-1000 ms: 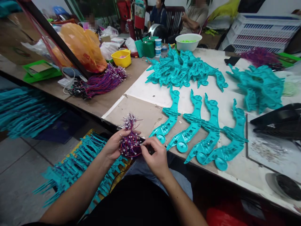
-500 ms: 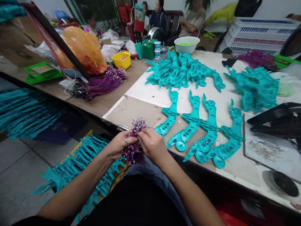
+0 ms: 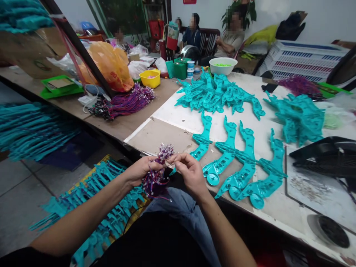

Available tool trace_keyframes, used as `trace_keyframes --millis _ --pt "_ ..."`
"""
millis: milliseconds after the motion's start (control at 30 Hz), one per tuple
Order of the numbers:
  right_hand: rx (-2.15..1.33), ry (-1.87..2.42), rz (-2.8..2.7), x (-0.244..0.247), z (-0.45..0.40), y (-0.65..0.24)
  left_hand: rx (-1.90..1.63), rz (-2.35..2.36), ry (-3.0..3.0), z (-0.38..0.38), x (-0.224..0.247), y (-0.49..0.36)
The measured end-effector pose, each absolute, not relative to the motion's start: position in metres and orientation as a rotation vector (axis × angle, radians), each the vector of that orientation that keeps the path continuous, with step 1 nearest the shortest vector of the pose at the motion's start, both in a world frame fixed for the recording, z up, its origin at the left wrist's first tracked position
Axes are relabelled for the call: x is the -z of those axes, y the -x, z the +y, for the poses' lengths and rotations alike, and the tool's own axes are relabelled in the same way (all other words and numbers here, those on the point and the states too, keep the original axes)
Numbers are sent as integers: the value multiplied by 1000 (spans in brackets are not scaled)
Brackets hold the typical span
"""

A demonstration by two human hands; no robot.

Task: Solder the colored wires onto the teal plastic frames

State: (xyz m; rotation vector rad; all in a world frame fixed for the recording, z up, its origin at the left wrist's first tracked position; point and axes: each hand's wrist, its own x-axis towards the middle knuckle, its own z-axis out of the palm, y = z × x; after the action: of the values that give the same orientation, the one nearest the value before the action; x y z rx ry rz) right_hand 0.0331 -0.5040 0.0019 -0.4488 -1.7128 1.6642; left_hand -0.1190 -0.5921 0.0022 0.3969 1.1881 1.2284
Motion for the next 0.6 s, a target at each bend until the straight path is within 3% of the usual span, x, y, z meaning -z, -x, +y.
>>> trace_keyframes --millis 67,133,267,433,533,600 --pt "-1895 446 -1482 -2 -506 -40 -1188 1171 -413 -594 -2 125" --pt "-1909 492 -1569 -5 -504 -49 -1167 1166 -456 -597 -1 130" --pt "-1356 515 -2209 -18 -492 -61 -1092 1256 -650 -599 -1 132" --pt "-815 370 -2523 -31 -487 -39 -967 1628 -1228 -594 1 117" --pt "-714 505 -2630 -29 -482 -18 -870 1844 -1513 -593 -1 107" --pt "-986 720 -2422 -24 -474 -9 -832 1859 -1597 -597 -5 106"
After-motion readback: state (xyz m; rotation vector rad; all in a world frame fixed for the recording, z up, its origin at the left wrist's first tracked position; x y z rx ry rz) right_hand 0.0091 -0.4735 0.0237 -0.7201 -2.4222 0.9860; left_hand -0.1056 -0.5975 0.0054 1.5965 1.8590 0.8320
